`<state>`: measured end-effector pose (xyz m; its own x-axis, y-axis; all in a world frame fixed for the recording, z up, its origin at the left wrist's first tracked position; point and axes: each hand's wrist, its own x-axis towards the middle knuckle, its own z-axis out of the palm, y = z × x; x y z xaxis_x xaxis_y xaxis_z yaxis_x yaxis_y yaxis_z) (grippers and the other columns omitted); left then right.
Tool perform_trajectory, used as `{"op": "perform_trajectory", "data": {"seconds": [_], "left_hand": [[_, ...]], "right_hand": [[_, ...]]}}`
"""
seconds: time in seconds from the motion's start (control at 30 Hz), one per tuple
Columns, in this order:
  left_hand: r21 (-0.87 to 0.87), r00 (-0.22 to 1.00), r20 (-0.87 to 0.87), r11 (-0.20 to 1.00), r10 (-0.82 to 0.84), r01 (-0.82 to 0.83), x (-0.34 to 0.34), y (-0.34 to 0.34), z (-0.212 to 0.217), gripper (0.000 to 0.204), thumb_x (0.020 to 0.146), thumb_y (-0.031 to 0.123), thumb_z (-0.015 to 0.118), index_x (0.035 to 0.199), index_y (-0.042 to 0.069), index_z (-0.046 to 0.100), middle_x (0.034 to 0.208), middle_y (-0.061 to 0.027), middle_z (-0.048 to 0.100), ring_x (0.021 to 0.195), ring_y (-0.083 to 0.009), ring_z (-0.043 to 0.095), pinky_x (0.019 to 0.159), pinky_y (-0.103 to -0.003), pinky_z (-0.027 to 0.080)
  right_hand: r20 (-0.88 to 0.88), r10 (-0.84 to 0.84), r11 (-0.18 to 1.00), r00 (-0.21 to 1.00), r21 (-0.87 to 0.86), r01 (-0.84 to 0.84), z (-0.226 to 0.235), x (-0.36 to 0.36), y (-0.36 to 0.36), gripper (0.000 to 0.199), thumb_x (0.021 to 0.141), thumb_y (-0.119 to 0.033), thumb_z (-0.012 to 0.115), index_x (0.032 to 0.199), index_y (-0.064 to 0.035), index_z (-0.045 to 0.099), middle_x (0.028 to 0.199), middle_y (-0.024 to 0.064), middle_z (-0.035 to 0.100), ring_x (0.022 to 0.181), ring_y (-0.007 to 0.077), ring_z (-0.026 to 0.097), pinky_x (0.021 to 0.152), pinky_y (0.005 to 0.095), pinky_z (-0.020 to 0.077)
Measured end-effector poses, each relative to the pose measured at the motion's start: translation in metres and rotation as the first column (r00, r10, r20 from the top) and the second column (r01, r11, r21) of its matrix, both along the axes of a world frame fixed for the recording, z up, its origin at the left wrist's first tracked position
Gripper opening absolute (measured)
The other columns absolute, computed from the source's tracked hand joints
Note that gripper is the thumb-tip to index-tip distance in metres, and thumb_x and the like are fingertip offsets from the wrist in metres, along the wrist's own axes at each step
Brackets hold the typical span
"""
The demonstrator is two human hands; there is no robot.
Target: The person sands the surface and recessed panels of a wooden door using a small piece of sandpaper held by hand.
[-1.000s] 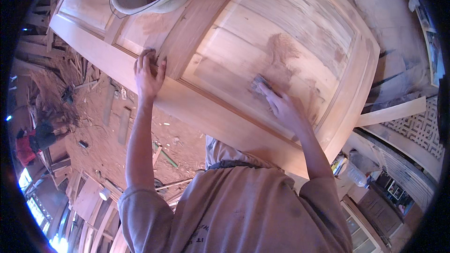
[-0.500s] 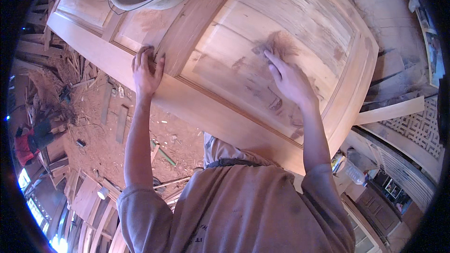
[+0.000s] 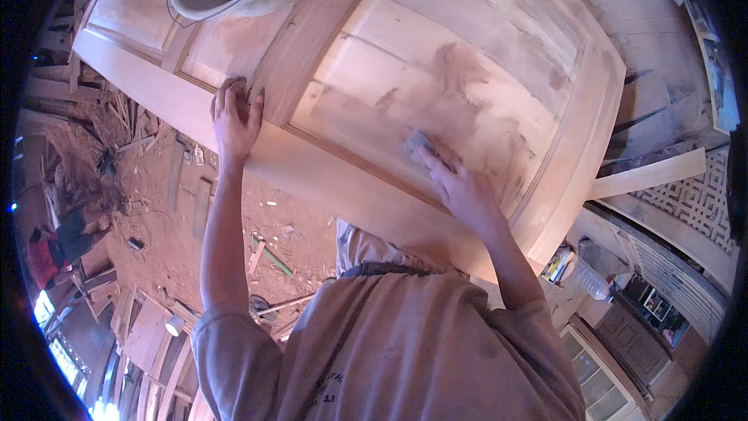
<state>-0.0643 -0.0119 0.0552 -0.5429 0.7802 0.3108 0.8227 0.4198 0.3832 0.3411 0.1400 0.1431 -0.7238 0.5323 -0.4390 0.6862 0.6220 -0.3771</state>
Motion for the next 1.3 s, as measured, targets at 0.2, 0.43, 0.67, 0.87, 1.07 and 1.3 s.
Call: {"op": "perform_trajectory", "data": {"seconds": [0.2, 0.43, 0.67, 0.87, 1.07, 1.3], "left_hand": [[-0.02, 1.0, 0.008, 1.0, 0.0, 0.0, 0.007, -0.002, 0.006, 0.043, 0.094, 0.031, 0.065, 0.126, 0.002, 0.058, 0.131, -0.0184, 0.058, 0.124, -0.0379, 0.053, 0.108, -0.048, 0.039], [-0.011, 1.0, -0.007, 1.0, 0.012, -0.013, 0.006, -0.003, 0.002, 0.043, 0.093, 0.033, 0.066, 0.124, 0.004, 0.059, 0.13, -0.0162, 0.059, 0.124, -0.0355, 0.053, 0.109, -0.049, 0.037], [0.007, 1.0, 0.019, 1.0, -0.004, 0.003, 0.005, 0.001, 0.006, 0.04, 0.092, 0.028, 0.068, 0.122, 0.004, 0.059, 0.129, -0.0158, 0.059, 0.122, -0.0363, 0.055, 0.106, -0.049, 0.039], [0.006, 0.999, 0.041, 1.0, -0.006, 0.006, 0.006, -0.001, 0.003, 0.038, 0.092, 0.027, 0.068, 0.12, 0.002, 0.059, 0.128, -0.0161, 0.059, 0.121, -0.037, 0.055, 0.104, -0.049, 0.04], [-0.03, 1.0, 0.027, 1.0, 0.003, -0.002, 0.006, 0.002, 0.006, 0.042, 0.093, 0.028, 0.067, 0.125, 0.002, 0.057, 0.132, -0.0197, 0.057, 0.126, -0.0399, 0.05, 0.108, -0.051, 0.036], [-0.05, 0.999, 0.026, 0.998, -0.031, 0.032, 0.004, -0.002, 0.008, 0.041, 0.092, 0.025, 0.066, 0.125, 0.003, 0.056, 0.133, -0.0196, 0.056, 0.126, -0.0395, 0.051, 0.108, -0.051, 0.037]], "right_hand": [[0.037, -0.001, 1.0, 0.999, 0.017, 0.001, -0.014, 0.057, -0.008, 0.057, 0.097, -0.02, 0.056, 0.151, -0.0352, 0.042, 0.114, 0.0206, 0.066, 0.081, 0.0417, 0.069, 0.072, 0.0481, 0.0579], [0.067, -0.054, 0.997, 0.996, -0.047, 0.057, -0.019, 0.059, -0.016, 0.055, 0.099, -0.021, 0.053, 0.151, -0.0373, 0.042, 0.115, 0.0198, 0.067, 0.08, 0.0412, 0.069, 0.072, 0.0494, 0.0579], [0.194, -0.002, 0.994, 0.981, -0.106, 0.023, 0.038, -0.026, -0.007, 0.049, 0.101, -0.028, 0.052, 0.149, -0.0313, 0.045, 0.101, 0.0219, 0.07, 0.076, 0.0399, 0.07, 0.068, 0.0499, 0.0573], [0.194, 0.143, 0.964, 0.971, -0.25, -0.092, 0.065, -0.028, -0.005, 0.047, 0.1, -0.028, 0.053, 0.147, -0.0251, 0.048, 0.097, 0.0236, 0.069, 0.082, 0.0412, 0.069, 0.072, 0.0512, 0.0565], [-0.11, -0.294, 0.947, 0.949, 0.104, 0.305, -0.011, 0.026, 0.021, 0.055, 0.101, -0.025, 0.052, 0.154, -0.0205, 0.037, 0.091, 0.0261, 0.065, 0.076, 0.0432, 0.069, 0.07, 0.0526, 0.0558], [-0.063, -0.464, 0.881, 0.883, 0.073, 0.468, -0.027, -0.02, 0.008, 0.052, 0.1, -0.018, 0.052, 0.152, -0.0178, 0.041, 0.092, 0.0265, 0.062, 0.083, 0.0453, 0.065, 0.076, 0.0547, 0.0531]]}}
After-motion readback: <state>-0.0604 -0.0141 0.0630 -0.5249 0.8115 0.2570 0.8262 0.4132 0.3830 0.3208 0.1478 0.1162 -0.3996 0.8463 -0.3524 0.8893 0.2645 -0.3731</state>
